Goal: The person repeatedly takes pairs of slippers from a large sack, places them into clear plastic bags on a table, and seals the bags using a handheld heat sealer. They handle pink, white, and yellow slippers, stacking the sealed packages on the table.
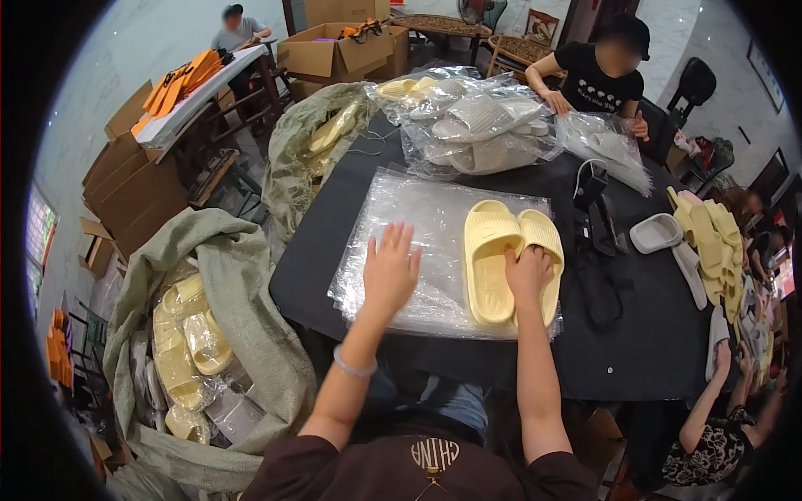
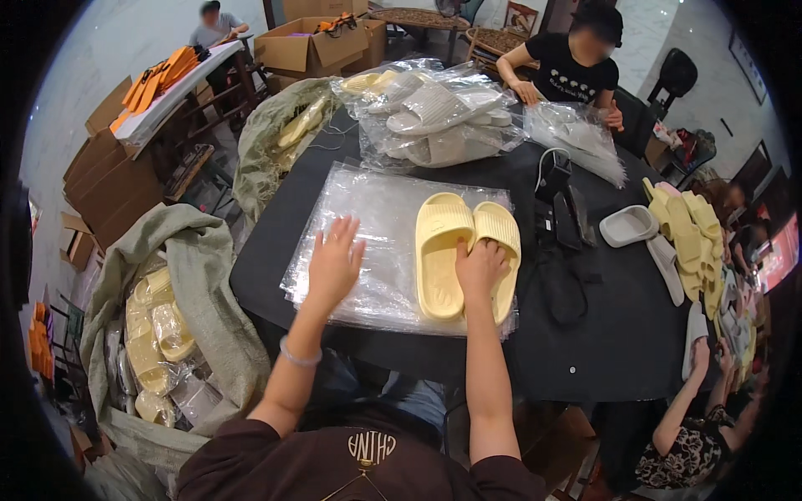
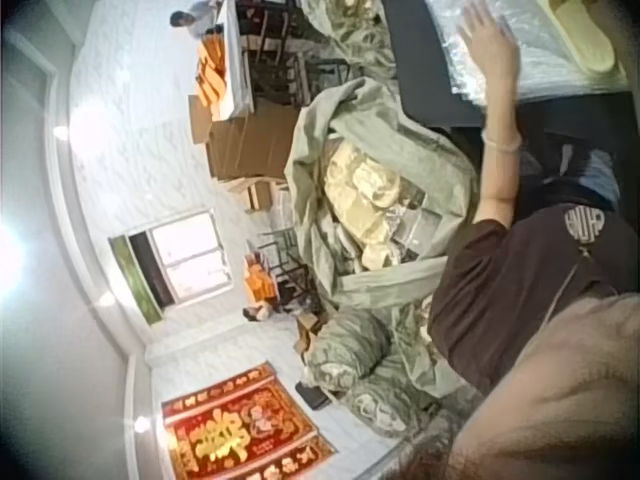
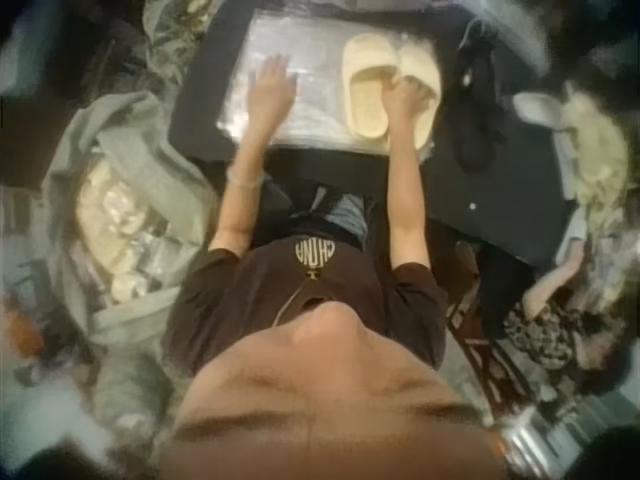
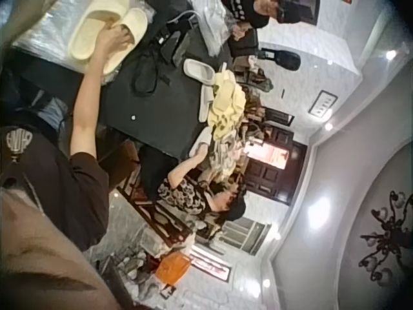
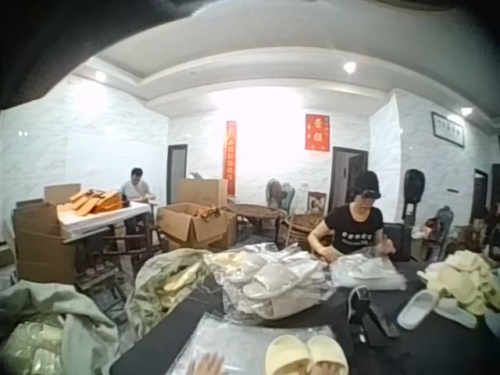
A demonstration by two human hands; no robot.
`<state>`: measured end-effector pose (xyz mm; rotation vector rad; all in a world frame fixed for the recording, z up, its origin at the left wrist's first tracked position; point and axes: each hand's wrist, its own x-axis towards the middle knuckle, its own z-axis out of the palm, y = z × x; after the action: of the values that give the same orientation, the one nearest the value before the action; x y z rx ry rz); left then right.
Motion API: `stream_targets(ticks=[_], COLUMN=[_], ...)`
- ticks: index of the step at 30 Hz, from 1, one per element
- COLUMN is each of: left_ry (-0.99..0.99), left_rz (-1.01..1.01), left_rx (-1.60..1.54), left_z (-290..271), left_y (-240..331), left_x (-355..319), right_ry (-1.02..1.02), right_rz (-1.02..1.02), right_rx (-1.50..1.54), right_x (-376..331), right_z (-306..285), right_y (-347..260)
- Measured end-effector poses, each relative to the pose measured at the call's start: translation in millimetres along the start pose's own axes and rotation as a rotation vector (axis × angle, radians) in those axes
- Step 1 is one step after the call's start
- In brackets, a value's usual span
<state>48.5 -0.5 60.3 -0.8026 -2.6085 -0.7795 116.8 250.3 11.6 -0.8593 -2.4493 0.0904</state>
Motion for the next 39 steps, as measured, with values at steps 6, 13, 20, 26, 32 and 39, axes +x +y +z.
stream_targets(ticks=[6, 13, 20, 26, 32, 39], left_ry=[-0.008, -0.060, 0.136, -0.172, -0.168, -0.165], left_rz=[-0.157, -0.182, -0.116, -0.113, -0.201, -0.206], left_rx=[0.231, 0.239, -0.403, 0.283, 0.226, 0.215], left_z=[3.6, 6.9, 53.1, -1.7, 0.0, 1.0], left_y=[-27.5, -29.7, -103.6, -33.8, -25.6, -26.1], left_x=[-62.2, -62.2, -97.5, -63.2, -59.3, -59.2], right_ry=[-0.019, -0.017, -0.309, -0.446, -0.148, 0.014], right_rz=[0.010, -0.173, -0.496, -0.330, -0.165, -0.141], right_rx=[0.052, 0.354, 0.519, 0.297, 0.167, 0.190], right_x=[1.2, 3.6, -75.4, -50.8, -33.6, -13.0], right_z=[2.6, -39.1, -39.8, -56.3, -46.7, -122.5], right_y=[2.2, -28.7, -142.1, -88.8, -13.7, 24.9])
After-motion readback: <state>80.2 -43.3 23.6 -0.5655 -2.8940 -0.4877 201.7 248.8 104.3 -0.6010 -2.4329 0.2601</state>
